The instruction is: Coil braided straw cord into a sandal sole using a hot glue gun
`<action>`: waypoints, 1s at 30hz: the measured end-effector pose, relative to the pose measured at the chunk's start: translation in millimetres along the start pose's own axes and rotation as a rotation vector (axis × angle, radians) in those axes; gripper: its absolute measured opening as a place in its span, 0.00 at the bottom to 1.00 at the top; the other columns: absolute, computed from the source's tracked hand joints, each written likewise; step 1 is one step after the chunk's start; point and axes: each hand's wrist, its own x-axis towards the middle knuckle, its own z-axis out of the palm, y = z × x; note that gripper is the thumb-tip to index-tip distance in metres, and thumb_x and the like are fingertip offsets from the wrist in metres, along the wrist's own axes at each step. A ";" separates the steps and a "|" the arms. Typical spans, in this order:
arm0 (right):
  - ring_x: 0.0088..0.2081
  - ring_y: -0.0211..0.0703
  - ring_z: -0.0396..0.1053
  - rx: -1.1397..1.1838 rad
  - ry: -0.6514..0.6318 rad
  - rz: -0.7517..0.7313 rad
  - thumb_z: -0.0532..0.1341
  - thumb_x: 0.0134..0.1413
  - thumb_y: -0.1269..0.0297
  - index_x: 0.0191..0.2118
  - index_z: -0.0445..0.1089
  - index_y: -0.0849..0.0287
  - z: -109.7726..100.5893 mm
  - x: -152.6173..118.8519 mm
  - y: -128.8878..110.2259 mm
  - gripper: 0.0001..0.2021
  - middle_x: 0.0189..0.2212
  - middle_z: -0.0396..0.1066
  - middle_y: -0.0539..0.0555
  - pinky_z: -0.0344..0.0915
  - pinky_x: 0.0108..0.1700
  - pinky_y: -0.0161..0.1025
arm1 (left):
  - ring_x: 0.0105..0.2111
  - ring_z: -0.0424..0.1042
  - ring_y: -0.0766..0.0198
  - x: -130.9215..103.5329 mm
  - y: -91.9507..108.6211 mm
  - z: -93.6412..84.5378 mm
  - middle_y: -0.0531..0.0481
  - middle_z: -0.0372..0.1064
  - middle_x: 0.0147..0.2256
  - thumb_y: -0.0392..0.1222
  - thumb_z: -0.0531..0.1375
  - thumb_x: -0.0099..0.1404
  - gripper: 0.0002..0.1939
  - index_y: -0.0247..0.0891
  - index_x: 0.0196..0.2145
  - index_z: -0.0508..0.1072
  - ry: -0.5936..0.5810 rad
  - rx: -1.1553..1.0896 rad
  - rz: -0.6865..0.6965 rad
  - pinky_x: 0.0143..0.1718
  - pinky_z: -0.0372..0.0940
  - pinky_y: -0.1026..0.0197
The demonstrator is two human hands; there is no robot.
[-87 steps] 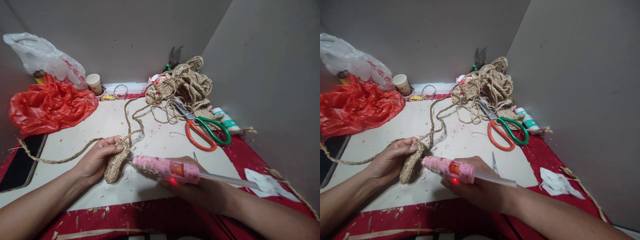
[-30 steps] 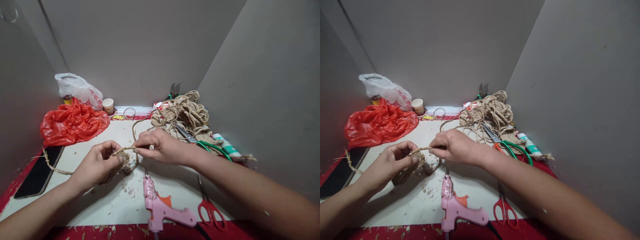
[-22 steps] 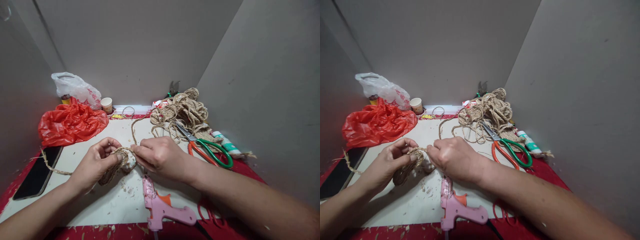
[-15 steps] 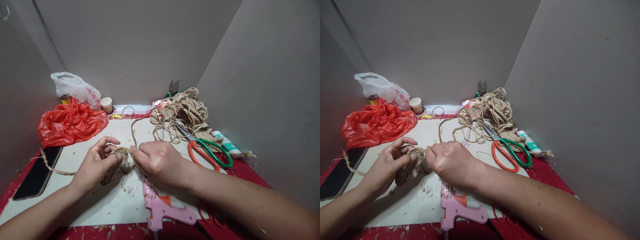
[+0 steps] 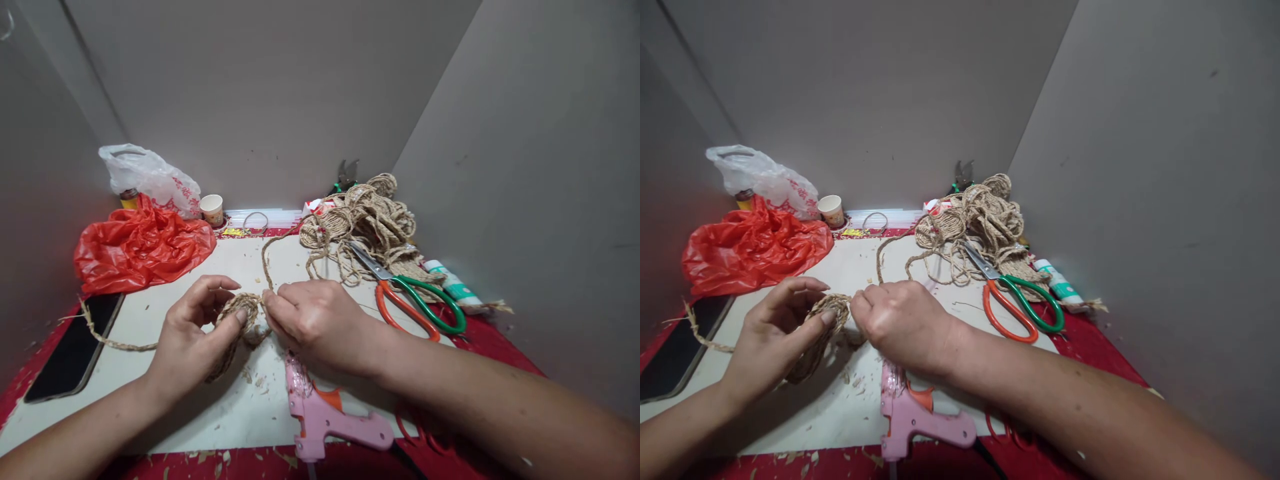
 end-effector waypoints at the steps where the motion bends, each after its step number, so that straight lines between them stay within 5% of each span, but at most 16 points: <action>1: 0.19 0.38 0.56 0.000 0.004 0.002 0.53 0.59 0.75 0.28 0.68 0.62 0.2 0.0 -0.1 0.10 0.19 0.65 0.50 0.47 0.23 0.38 | 0.31 0.67 0.65 -0.7 -0.2 0.2 0.53 0.70 0.32 0.38 0.66 0.57 0.11 0.43 0.39 0.71 0.014 0.023 0.022 0.34 0.64 0.64; 11: 0.19 0.38 0.60 0.003 0.034 0.035 0.54 0.60 0.73 0.28 0.67 0.61 3.2 -0.1 -3.8 0.11 0.19 0.66 0.49 0.50 0.23 0.37 | 0.29 0.70 0.65 -1.4 -8.6 1.8 0.53 0.73 0.32 0.36 0.64 0.57 0.08 0.42 0.36 0.76 0.101 0.136 0.173 0.32 0.66 0.63; 15: 0.20 0.39 0.63 0.040 0.059 0.028 0.54 0.61 0.73 0.29 0.69 0.63 4.6 0.0 -7.4 0.10 0.21 0.68 0.51 0.55 0.23 0.38 | 0.27 0.70 0.66 1.4 -5.9 3.2 0.53 0.73 0.30 0.36 0.66 0.55 0.08 0.41 0.35 0.76 0.127 0.050 0.099 0.30 0.66 0.64; 22: 0.28 0.43 0.72 0.227 0.015 0.098 0.51 0.63 0.70 0.50 0.66 0.74 8.6 -3.2 -12.6 0.15 0.29 0.76 0.58 0.66 0.29 0.38 | 0.27 0.70 0.69 6.7 0.2 1.4 0.55 0.73 0.28 0.37 0.69 0.51 0.08 0.39 0.31 0.76 0.146 -0.172 -0.041 0.28 0.65 0.69; 30: 0.21 0.41 0.70 0.355 -0.040 0.293 0.52 0.62 0.69 0.39 0.69 0.68 6.9 -0.5 -16.5 0.10 0.20 0.72 0.53 0.58 0.24 0.36 | 0.27 0.67 0.71 6.9 -3.4 -0.5 0.55 0.71 0.28 0.40 0.69 0.52 0.11 0.39 0.34 0.75 0.152 -0.228 -0.130 0.27 0.62 0.71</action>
